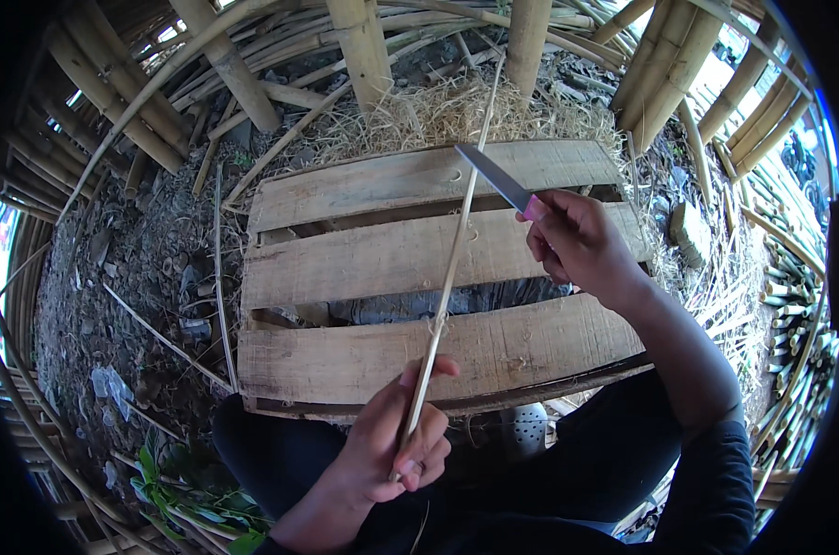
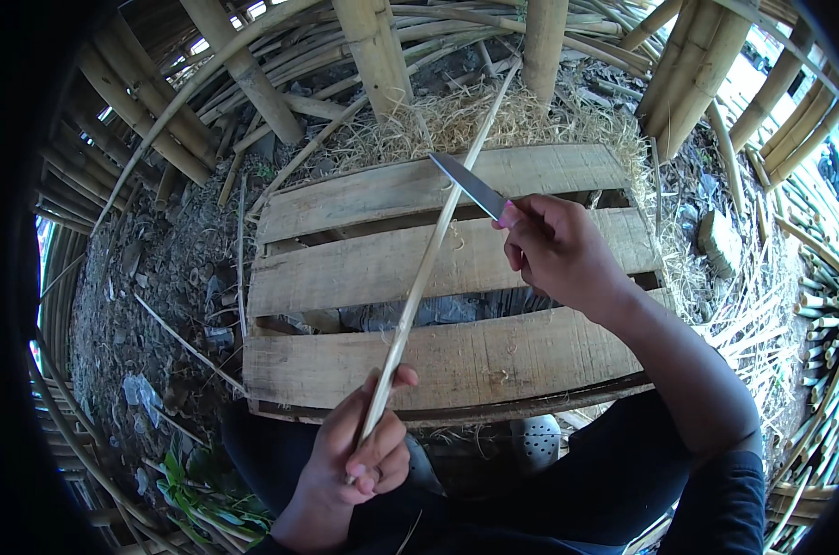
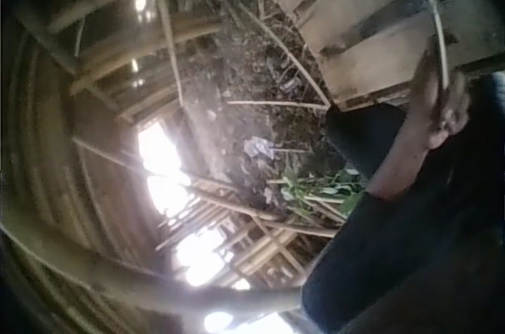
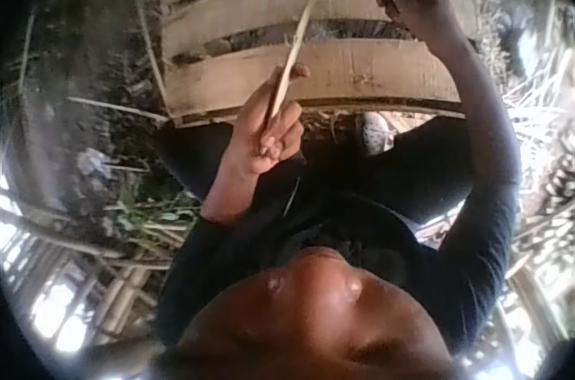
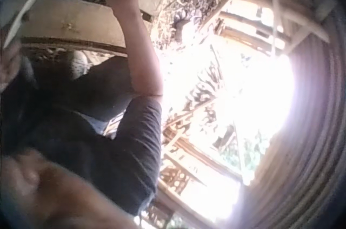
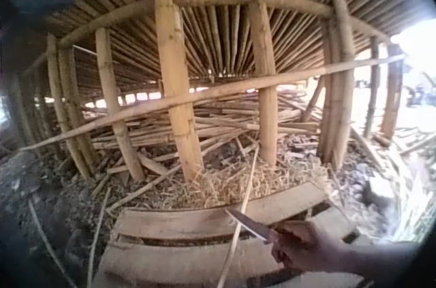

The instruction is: The person holds a bamboo strip over a wooden crate and scrapes it with a knife, turning the strip to shave its edges and surface.

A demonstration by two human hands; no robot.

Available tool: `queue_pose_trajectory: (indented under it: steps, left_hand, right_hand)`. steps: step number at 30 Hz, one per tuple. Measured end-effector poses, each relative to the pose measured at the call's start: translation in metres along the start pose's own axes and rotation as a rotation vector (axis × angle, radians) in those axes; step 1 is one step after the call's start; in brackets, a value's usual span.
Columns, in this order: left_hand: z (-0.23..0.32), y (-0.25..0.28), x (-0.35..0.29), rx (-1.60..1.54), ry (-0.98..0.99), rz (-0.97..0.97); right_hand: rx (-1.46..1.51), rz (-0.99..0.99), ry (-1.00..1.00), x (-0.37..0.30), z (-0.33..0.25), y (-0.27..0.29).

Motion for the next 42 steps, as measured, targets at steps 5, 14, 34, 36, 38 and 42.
queue_pose_trajectory:
  steps: [5, 14, 34, 36, 38, 42]
  left_hand:
    - [-0.010, -0.001, 0.009, -0.183, 0.060, -0.209]
    - [-0.005, 0.005, 0.018, -0.250, 0.045, -0.325]
    - [-0.015, 0.015, 0.034, 0.128, -0.028, 0.141]
    - [-0.011, 0.009, 0.032, 0.202, -0.102, 0.138]
    - [-0.010, 0.008, 0.030, 0.207, -0.093, 0.148]
    - [-0.012, 0.015, 0.032, 0.275, -0.054, 0.258]
  right_hand:
    - [-0.199, -0.072, 0.036, 0.012, 0.009, 0.004]
    - [-0.272, -0.554, -0.131, -0.025, -0.006, -0.052]
    - [-0.221, -0.634, -0.481, -0.032, -0.008, -0.046]
    - [-0.322, -0.562, -0.236, -0.040, -0.010, -0.049]
    - [-0.313, -0.589, -0.083, -0.047, -0.018, -0.053]
    - [-0.231, -0.507, -0.337, -0.043, -0.005, -0.042]
Point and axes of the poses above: each hand's wrist, its own x-axis towards the middle knuckle, its own y-axis out of the back of the hand, z = x × y, the point moved 5 cm from there along x, towards the middle knuckle, and after that the axes turned 11 degrees about y, right-handed, at the moved point
